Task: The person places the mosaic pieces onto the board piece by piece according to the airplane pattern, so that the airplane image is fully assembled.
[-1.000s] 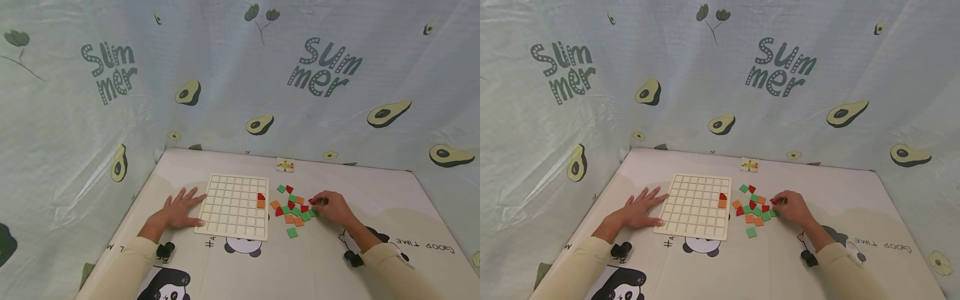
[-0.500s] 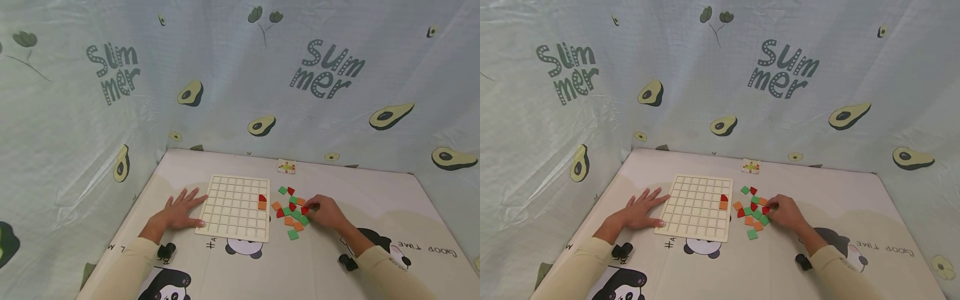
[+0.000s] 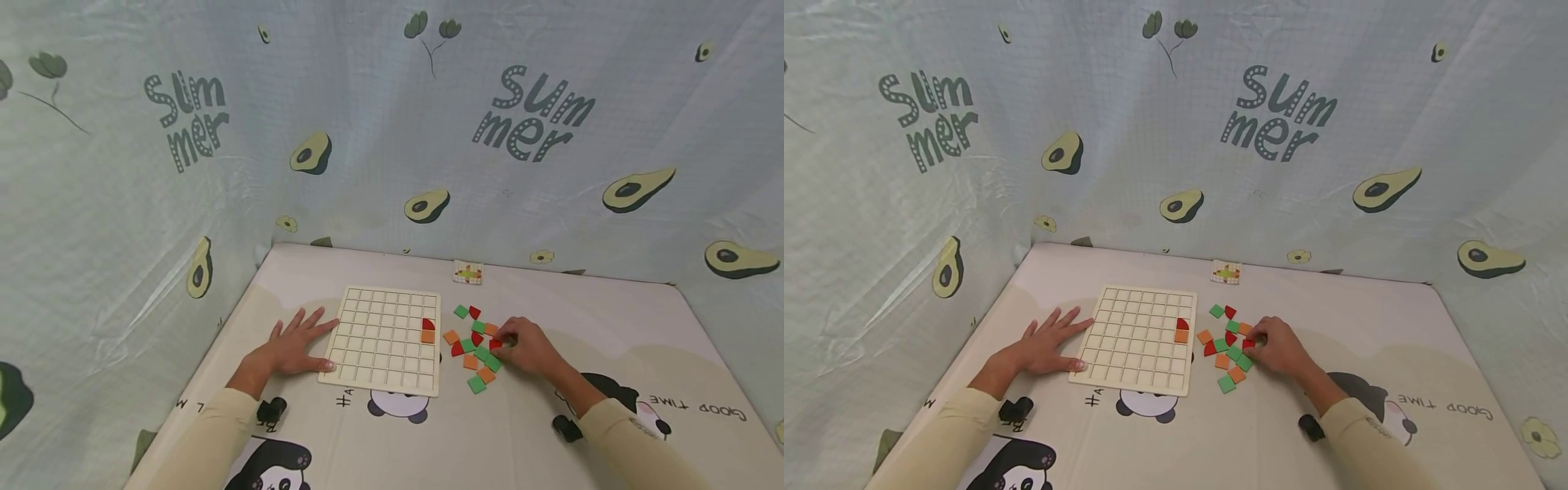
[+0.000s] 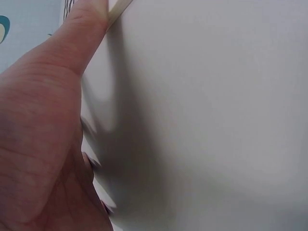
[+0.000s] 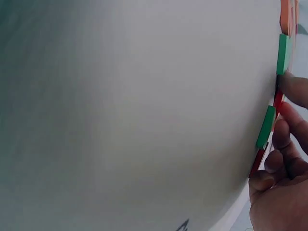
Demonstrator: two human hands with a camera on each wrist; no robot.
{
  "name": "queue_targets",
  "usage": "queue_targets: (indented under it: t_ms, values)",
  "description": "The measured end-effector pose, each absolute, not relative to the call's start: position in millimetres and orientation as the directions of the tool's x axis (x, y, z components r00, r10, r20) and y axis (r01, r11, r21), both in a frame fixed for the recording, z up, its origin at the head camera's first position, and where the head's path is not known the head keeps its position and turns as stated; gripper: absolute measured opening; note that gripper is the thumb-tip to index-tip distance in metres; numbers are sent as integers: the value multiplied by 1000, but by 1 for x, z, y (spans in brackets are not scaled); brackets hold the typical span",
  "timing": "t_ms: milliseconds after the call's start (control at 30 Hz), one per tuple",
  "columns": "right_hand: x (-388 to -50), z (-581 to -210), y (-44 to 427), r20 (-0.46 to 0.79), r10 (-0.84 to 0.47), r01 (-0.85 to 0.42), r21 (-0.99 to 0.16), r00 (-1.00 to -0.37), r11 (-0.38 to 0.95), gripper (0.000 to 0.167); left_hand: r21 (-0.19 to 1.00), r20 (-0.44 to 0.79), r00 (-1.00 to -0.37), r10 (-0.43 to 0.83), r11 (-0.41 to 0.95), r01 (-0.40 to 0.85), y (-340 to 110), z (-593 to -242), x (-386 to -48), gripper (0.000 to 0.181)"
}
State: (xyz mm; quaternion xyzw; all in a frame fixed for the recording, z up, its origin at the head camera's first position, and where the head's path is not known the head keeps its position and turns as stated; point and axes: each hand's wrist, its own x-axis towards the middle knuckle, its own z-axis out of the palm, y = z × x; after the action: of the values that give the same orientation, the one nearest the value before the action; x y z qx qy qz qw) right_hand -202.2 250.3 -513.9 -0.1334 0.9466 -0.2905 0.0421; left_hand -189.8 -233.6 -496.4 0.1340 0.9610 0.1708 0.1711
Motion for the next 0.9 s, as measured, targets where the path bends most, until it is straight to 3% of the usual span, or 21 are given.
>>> queue_targets:
  t_ms: [900]
  values:
    - [-205,-509,230,58,-387,-341,-604,-920,721,14,378,-278,-905,321,903,204,-234,-498,-191,95]
